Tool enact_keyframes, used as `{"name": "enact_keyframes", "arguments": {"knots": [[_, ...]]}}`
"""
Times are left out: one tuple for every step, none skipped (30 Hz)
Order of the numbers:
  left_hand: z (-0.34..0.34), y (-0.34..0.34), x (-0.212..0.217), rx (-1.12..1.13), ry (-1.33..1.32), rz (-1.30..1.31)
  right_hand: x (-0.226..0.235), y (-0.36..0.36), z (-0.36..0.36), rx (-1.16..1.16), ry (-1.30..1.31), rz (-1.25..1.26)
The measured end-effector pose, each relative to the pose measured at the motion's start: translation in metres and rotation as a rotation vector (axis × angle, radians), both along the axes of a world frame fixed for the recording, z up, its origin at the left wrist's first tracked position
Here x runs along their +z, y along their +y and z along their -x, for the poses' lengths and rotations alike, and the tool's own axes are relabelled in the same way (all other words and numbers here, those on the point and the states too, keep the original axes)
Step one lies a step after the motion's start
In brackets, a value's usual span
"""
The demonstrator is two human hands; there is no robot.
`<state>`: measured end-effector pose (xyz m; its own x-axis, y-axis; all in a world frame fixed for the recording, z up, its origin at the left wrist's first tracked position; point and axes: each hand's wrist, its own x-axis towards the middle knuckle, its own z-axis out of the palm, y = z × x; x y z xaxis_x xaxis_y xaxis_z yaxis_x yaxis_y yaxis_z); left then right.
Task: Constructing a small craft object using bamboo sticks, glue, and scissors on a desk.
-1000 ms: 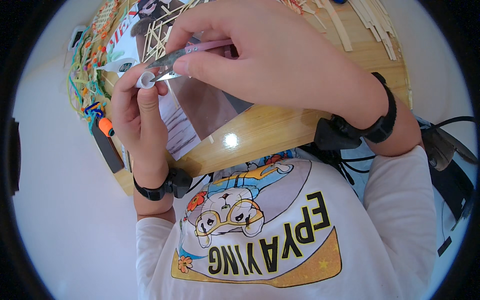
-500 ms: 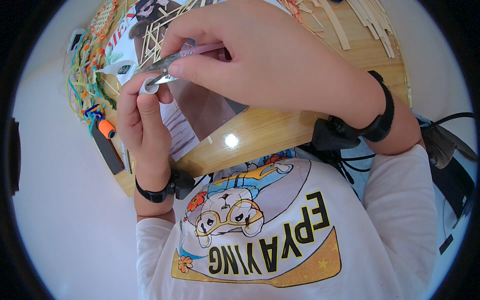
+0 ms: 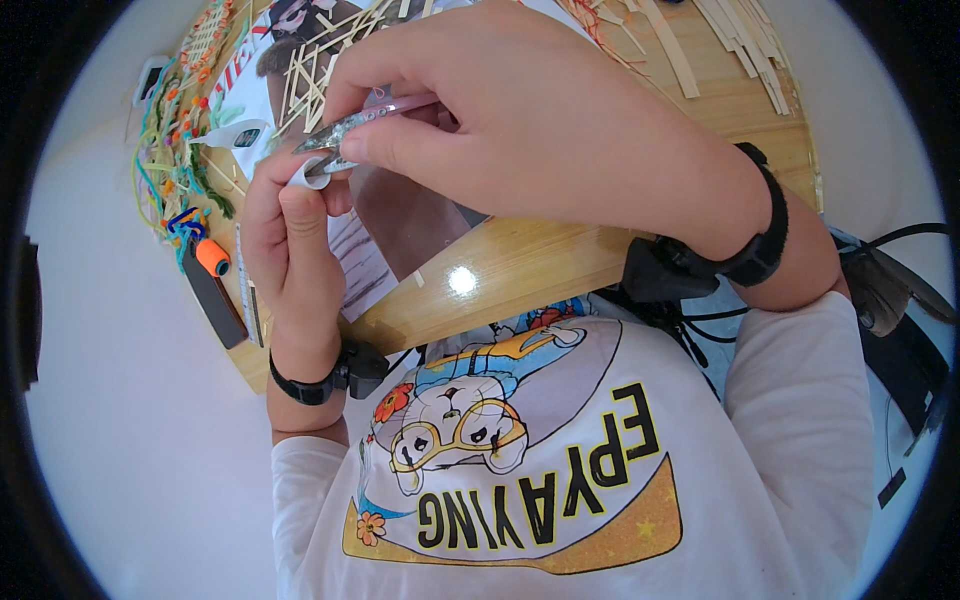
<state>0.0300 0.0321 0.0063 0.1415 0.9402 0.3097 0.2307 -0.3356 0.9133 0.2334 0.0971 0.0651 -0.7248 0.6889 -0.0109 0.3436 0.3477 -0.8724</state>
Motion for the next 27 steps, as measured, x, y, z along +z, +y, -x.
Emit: {"name": "enact_keyframes", "arguments": {"knots": [[-0.002,-0.001,0.002,0.007,-0.012,0.047,-0.001,0.003,-0.002,0.001,0.001,0.001],[-0.003,-0.001,0.004,0.01,-0.025,0.091,-0.003,0.009,-0.006,0.053,0.071,0.084],[-0.003,-0.001,0.005,0.007,-0.026,0.09,-0.003,0.012,-0.007,0.105,0.142,0.167],[-0.002,-0.001,0.005,-0.011,-0.044,0.129,0.001,0.009,-0.007,0.103,0.142,0.166],[-0.001,-0.002,0.005,-0.026,-0.062,0.171,0.006,0.005,-0.003,0.071,0.086,0.078],[0.0,-0.002,0.006,-0.026,-0.062,0.172,0.008,0.002,-0.001,0.039,0.03,-0.009],[0.0,-0.003,0.007,-0.043,-0.098,0.224,0.009,0.001,-0.002,0.038,0.03,-0.008],[0.001,-0.003,0.007,-0.06,-0.134,0.274,0.009,0.001,-0.002,0.033,0.039,-0.01],[0.001,-0.003,0.007,-0.061,-0.134,0.274,0.009,0.0,-0.003,0.027,0.049,-0.012],[0.002,-0.003,0.007,-0.096,-0.169,0.306,0.01,0.001,-0.003,0.026,0.048,-0.012],[0.004,-0.002,0.007,-0.129,-0.202,0.338,0.011,0.002,-0.004,0.064,0.031,0.001],[0.005,-0.002,0.007,-0.127,-0.202,0.338,0.011,0.003,-0.004,0.101,0.014,0.014],[0.006,-0.001,0.007,-0.168,-0.242,0.377,0.003,0.002,-0.003,0.103,0.014,0.015],[0.007,0.001,0.007,-0.212,-0.282,0.416,-0.01,-0.001,0.0,0.026,0.043,-0.033],[0.008,0.002,0.006,-0.215,-0.283,0.418,-0.017,-0.002,0.002,-0.051,0.072,-0.08],[0.01,0.004,0.005,-0.247,-0.301,0.457,-0.018,-0.003,0.001,-0.054,0.071,-0.079],[0.011,0.003,0.005,-0.274,-0.316,0.494,-0.015,-0.004,0.004,-0.082,0.109,-0.048],[0.012,0.003,0.006,-0.271,-0.314,0.493,-0.013,-0.006,0.006,-0.111,0.147,-0.016],[0.012,0.002,0.007,-0.277,-0.332,0.508,-0.014,-0.006,0.006,-0.108,0.149,-0.016],[0.013,0.003,0.006,-0.286,-0.353,0.524,-0.019,-0.006,0.006,-0.111,0.152,-0.142],[0.012,0.004,0.006,-0.286,-0.354,0.525,-0.024,-0.007,0.007,-0.114,0.155,-0.267],[0.011,0.004,0.006,-0.278,-0.375,0.528,-0.03,-0.01,0.01,-0.114,0.155,-0.266],[0.01,0.005,0.006,-0.271,-0.396,0.532,-0.037,-0.016,0.014,-0.199,0.295,-0.357],[0.007,0.005,0.007,-0.272,-0.397,0.533,-0.041,-0.018,0.016,-0.283,0.437,-0.447],[0.004,0.004,0.008,-0.209,-0.262,0.421,-0.04,-0.018,0.016,-0.285,0.436,-0.447],[0.002,0.003,0.009,-0.142,-0.127,0.309,-0.04,-0.017,0.017,-0.279,0.431,-0.442],[0.002,0.002,0.009,-0.141,-0.127,0.31,-0.041,-0.016,0.013,-0.274,0.425,-0.438]]}}
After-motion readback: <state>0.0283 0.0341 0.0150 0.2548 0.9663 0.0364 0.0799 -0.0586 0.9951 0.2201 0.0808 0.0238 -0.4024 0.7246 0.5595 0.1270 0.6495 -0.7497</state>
